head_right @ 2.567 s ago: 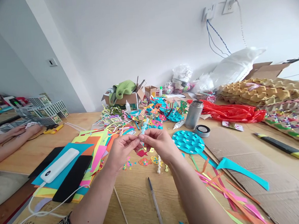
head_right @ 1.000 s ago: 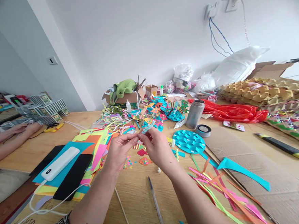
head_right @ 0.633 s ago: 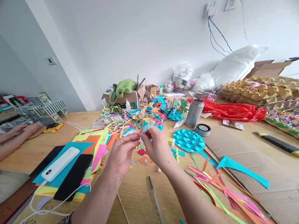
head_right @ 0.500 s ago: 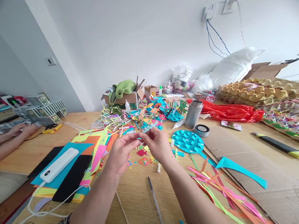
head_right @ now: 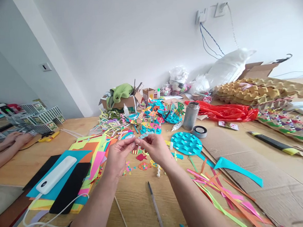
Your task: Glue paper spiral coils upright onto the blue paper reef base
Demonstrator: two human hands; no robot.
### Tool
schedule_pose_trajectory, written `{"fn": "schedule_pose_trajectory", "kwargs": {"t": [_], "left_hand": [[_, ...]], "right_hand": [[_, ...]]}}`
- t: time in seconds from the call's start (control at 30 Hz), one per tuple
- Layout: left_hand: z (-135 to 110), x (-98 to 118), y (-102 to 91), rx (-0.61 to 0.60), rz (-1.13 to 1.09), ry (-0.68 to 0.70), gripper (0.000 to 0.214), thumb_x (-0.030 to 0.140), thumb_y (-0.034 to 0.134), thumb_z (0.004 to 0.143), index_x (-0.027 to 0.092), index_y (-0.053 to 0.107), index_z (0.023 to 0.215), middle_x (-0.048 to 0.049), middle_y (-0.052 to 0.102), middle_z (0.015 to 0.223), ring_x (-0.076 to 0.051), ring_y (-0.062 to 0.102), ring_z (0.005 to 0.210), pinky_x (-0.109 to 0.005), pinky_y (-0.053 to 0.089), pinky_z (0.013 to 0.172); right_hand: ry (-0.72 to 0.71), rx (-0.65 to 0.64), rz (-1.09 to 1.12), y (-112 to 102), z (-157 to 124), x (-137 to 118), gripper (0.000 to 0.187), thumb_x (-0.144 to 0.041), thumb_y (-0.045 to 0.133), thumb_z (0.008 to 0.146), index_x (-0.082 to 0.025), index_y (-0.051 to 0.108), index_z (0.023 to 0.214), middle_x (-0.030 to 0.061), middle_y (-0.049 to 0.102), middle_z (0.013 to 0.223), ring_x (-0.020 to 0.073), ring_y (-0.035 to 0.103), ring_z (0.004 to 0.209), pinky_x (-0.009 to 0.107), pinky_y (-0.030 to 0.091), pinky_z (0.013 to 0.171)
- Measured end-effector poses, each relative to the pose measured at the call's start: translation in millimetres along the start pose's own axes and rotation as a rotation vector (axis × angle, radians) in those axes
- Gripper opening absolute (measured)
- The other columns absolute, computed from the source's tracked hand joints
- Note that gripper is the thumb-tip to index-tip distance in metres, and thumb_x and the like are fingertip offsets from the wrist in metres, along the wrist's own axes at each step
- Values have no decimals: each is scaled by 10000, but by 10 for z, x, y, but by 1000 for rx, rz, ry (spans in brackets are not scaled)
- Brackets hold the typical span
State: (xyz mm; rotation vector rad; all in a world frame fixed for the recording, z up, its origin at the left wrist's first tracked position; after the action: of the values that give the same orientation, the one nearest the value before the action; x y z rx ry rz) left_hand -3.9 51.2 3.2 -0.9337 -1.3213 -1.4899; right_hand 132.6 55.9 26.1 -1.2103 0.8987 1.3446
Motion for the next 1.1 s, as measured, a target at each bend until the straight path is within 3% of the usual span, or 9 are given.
{"fn": "schedule_pose_trajectory", "kwargs": {"t": [0.17,0.3,0.47,0.67,0.87,1.1], "left_hand": [[-5,-53,11,10,-134,-149,264,227,827,544,131,749,778,-52,735,712,-105,642,613,-211,506,637],[-45,-76,55,-15,-152,-229,290,231,838,536,106,736,777,-74,738,728,-110,644,620,-219,503,642],[-91,-128,127,-104,-179,-314,357,255,802,617,127,719,939,-94,746,832,-134,663,636,-258,516,643],[-92,-225,155,-155,-304,-432,283,201,791,613,112,727,874,-93,741,769,-151,677,630,-251,525,616],[-97,-250,157,-130,-338,-442,224,144,764,635,107,730,853,-90,739,768,-135,678,644,-229,528,640],[-136,-273,211,-219,-353,-513,238,140,765,642,129,728,876,-94,740,800,-151,681,659,-240,538,601]], "right_hand": [[-11,30,181,-153,29,-13,391,-509,749,624,-172,629,782,-6,605,643,118,534,568,254,438,544],[-17,33,192,-219,39,13,338,-487,718,685,-163,625,713,-14,576,617,96,493,541,240,400,533],[13,19,171,-232,52,57,346,-492,709,697,-164,602,678,-32,531,577,82,449,515,227,348,507],[11,-12,93,-262,70,100,369,-516,680,717,-161,596,659,-34,513,563,81,443,506,226,344,490],[26,67,190,-334,77,135,393,-500,689,719,-166,688,927,3,622,657,107,530,534,251,431,520],[34,102,173,-369,61,96,348,-494,742,660,-155,689,719,-10,596,575,88,499,501,234,406,501]]}}
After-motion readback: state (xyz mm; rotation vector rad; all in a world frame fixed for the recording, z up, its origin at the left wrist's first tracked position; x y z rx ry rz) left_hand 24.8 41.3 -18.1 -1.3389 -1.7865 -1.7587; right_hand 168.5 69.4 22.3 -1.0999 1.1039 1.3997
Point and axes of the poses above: each hand's wrist, its own z-axis towards the middle knuckle, its own y-axis out of the palm, x = y × z, the point moved 5 cm from there along z, towards the middle knuckle
